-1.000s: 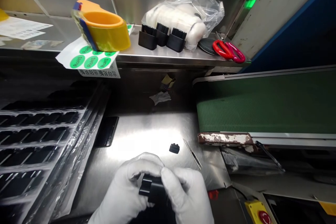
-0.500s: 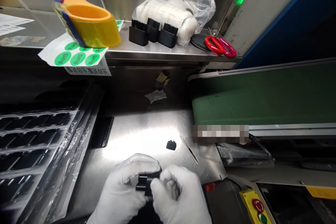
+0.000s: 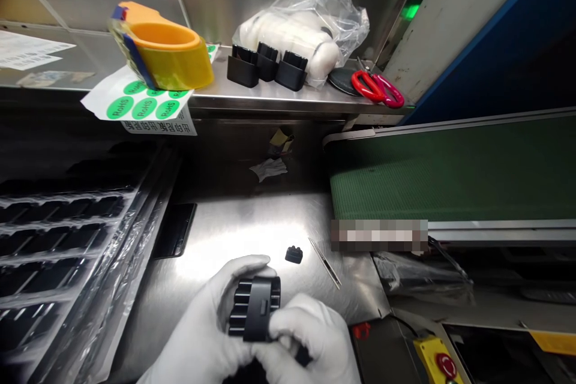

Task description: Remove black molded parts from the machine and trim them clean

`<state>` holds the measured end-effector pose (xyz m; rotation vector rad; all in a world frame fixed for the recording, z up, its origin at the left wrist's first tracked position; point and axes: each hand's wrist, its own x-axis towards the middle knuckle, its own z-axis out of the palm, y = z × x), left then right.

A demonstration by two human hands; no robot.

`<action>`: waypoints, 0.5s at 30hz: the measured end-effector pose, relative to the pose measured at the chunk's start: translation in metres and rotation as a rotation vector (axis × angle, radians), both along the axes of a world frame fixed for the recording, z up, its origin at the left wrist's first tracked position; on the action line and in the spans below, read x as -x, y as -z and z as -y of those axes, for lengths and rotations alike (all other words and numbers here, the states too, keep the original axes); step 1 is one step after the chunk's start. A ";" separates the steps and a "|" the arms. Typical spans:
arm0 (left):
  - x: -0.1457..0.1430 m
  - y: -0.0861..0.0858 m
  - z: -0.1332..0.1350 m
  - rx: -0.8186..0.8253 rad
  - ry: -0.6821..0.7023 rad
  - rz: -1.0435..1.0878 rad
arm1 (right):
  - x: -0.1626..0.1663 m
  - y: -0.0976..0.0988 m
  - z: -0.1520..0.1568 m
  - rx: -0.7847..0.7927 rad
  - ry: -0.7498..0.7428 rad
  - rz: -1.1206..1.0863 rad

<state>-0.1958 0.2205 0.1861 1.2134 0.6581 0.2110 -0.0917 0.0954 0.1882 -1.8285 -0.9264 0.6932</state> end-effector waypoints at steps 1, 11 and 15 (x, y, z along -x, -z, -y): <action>0.000 -0.002 0.000 0.111 0.038 -0.032 | -0.001 0.006 0.003 -0.024 -0.017 0.065; 0.002 -0.025 -0.003 0.243 0.081 -0.107 | -0.010 0.017 0.009 -0.084 -0.134 0.141; 0.002 -0.020 -0.002 0.225 0.068 -0.136 | -0.011 0.021 0.010 -0.085 -0.134 0.139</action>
